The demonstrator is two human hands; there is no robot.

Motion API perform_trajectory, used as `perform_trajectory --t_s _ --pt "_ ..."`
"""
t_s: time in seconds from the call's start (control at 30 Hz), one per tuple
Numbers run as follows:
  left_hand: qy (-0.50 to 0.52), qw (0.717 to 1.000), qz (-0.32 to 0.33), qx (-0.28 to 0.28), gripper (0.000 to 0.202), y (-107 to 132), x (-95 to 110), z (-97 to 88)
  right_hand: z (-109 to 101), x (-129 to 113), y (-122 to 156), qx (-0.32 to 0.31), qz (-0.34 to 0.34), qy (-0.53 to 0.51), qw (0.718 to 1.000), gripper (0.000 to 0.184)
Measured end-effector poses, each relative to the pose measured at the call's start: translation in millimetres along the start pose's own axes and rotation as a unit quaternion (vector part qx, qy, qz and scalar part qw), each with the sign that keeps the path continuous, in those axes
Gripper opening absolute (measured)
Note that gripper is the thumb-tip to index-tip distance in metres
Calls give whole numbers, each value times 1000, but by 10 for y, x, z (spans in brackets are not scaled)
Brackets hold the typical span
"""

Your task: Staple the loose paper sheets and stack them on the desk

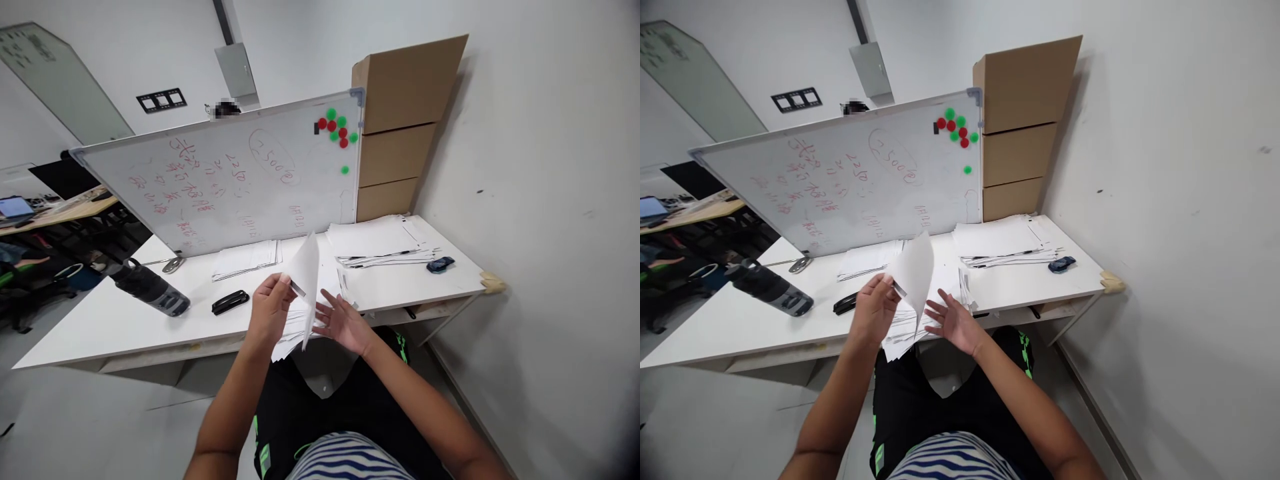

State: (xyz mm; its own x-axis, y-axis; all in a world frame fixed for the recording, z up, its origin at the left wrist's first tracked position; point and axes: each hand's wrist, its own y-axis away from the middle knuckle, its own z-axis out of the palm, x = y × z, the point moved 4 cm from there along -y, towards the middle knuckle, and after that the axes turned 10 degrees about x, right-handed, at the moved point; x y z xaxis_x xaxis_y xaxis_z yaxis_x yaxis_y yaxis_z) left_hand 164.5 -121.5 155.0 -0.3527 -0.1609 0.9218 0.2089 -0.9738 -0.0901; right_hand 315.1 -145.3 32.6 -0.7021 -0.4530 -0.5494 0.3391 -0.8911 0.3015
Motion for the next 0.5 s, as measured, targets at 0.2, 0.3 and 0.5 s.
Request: perform_trajectory --t_s 0.2,0.3,0.5 --pt "-77 986 147 -14 24 19 634 143 387 -193 246 -115 -28 42 992 79" --pt "-87 983 161 24 23 98 508 -25 286 -427 192 -17 -93 81 992 64" --pt "-180 979 89 34 29 205 -53 -548 -6 -867 16 137 -238 209 939 42"
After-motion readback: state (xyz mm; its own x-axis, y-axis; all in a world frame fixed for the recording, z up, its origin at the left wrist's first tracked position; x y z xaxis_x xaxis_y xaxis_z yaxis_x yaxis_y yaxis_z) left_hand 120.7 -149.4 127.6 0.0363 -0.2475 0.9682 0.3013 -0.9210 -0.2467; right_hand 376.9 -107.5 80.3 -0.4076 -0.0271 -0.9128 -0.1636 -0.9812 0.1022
